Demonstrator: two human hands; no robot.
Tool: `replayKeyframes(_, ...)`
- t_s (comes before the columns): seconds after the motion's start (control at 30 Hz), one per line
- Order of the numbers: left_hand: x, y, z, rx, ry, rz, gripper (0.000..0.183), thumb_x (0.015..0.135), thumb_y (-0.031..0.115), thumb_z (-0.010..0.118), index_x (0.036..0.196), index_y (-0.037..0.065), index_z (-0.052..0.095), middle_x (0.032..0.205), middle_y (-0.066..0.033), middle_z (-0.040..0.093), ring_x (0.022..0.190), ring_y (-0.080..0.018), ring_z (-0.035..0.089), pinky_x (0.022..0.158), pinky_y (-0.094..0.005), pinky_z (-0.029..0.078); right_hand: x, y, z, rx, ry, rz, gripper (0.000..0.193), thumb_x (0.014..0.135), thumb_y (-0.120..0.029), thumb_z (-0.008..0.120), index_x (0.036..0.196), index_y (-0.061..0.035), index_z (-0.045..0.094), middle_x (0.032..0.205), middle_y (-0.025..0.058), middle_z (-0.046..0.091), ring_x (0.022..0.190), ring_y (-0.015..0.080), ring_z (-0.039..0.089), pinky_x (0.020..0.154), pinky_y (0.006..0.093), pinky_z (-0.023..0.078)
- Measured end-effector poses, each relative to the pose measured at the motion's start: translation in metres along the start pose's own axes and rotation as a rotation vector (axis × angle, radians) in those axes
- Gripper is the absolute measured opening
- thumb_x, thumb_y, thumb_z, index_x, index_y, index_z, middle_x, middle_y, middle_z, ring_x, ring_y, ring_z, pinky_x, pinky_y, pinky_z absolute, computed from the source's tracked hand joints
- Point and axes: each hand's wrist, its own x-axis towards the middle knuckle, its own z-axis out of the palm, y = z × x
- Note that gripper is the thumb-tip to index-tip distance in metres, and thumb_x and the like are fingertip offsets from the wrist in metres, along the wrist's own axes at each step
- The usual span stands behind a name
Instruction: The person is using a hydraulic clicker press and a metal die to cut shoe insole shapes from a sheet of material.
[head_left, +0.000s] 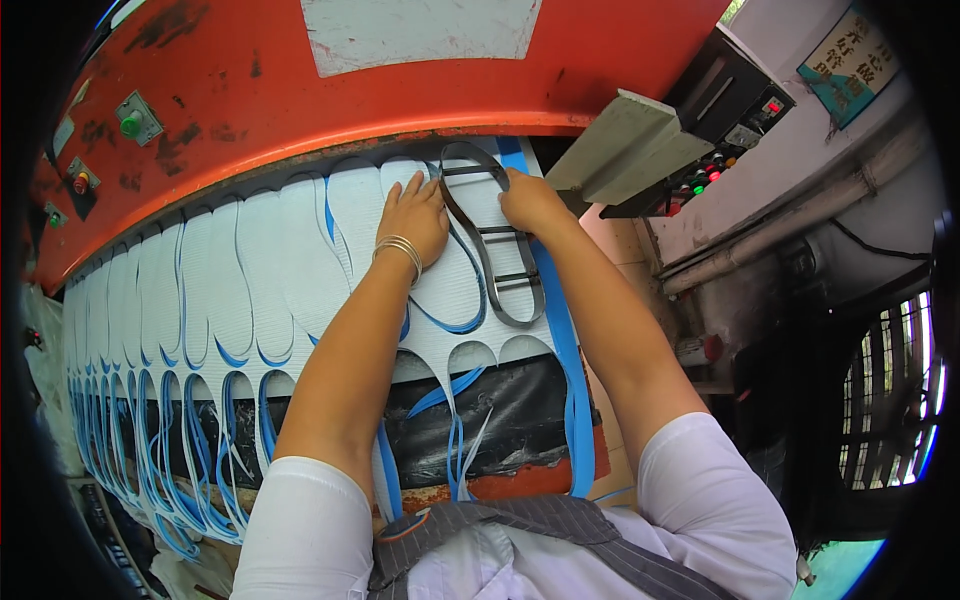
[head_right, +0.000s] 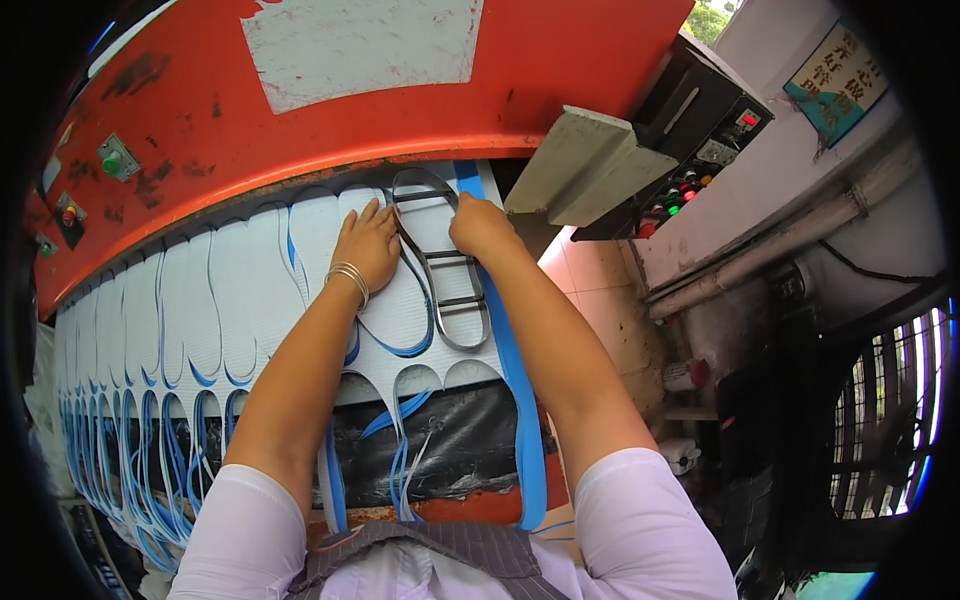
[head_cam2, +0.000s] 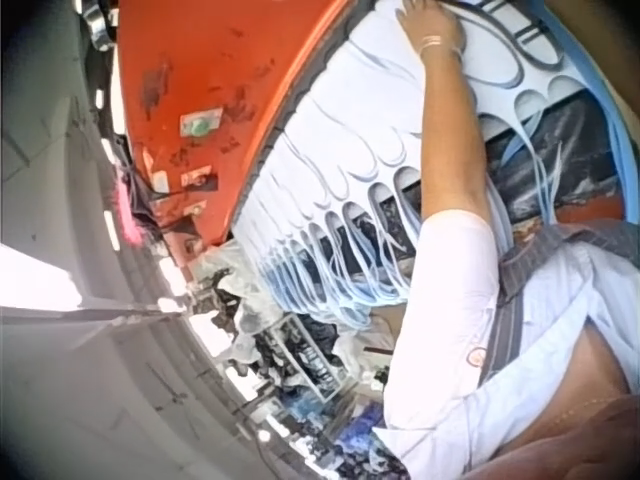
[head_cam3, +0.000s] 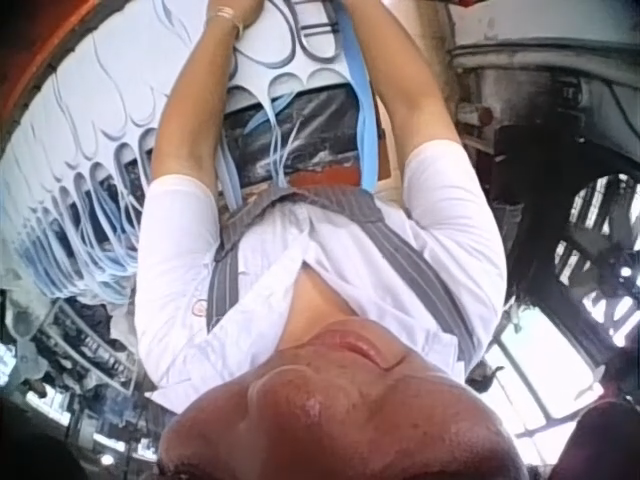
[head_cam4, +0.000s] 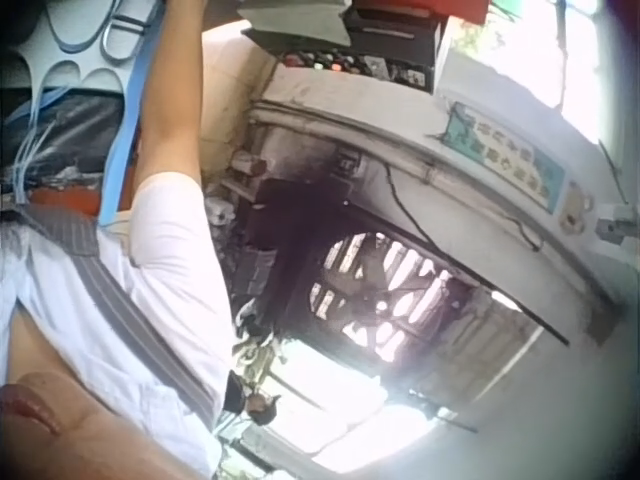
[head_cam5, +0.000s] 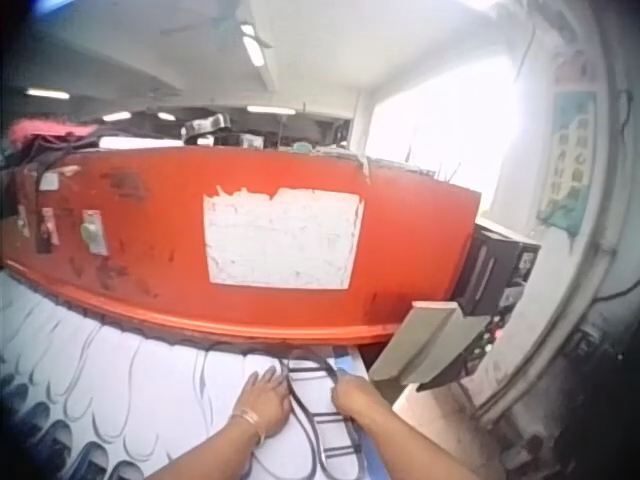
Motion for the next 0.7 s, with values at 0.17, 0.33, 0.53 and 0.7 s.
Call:
replayKeyframes(0.17,0.006,-0.009,-0.003,0.035,-0.042,-0.012,0.046,0.093,0.019,0.045,0.137,0.007,0.048,0.145,-0.0070,0.045,0.141,-0.0233,0.030,0.117,-0.0428,0.019,0.001,0.011,0.016,-0.055,0.164,-0.066,0.063,0.090,-0.030,0.055,0.143,-0.0022,0.036,0.110,0.0283,0.063,0.105,0.0376,0.062,0.088,0.0448,0.049)
replayKeyframes(0.33,0.004,-0.015,0.005,-0.019,0.021,-0.020,0.046,0.093,0.019,0.045,0.139,0.009,0.046,0.144,-0.0064,0.047,0.140,-0.0229,0.031,0.117,-0.0436,0.019,-0.040,0.018,0.010,0.444,0.076,-0.228,0.092,0.076,-0.041,0.074,0.146,-0.0010,0.030,0.129,0.0293,0.051,0.120,0.0400,0.052,0.100,0.0451,0.042)
replayKeyframes(0.53,0.004,-0.017,0.011,-0.029,0.052,0.030,0.046,0.092,0.019,0.048,0.136,0.008,0.049,0.142,-0.0070,0.048,0.140,-0.0252,0.032,0.116,-0.0453,0.020,-0.126,0.063,0.025,0.130,-0.038,-0.545,0.106,0.051,-0.036,0.090,0.141,-0.0107,0.040,0.151,0.0235,0.027,0.139,0.0382,0.029,0.115,0.0457,0.020)
replayKeyframes(0.7,0.000,-0.010,0.012,-0.048,0.035,0.010,0.045,0.092,0.019,0.047,0.136,0.009,0.050,0.141,-0.0058,0.049,0.139,-0.0251,0.033,0.116,-0.0449,0.019,-0.125,0.074,0.037,0.236,0.040,-0.556,0.085,0.051,-0.035,0.090,0.125,-0.0119,0.053,0.148,0.0247,0.034,0.139,0.0393,0.029,0.114,0.0461,0.022)
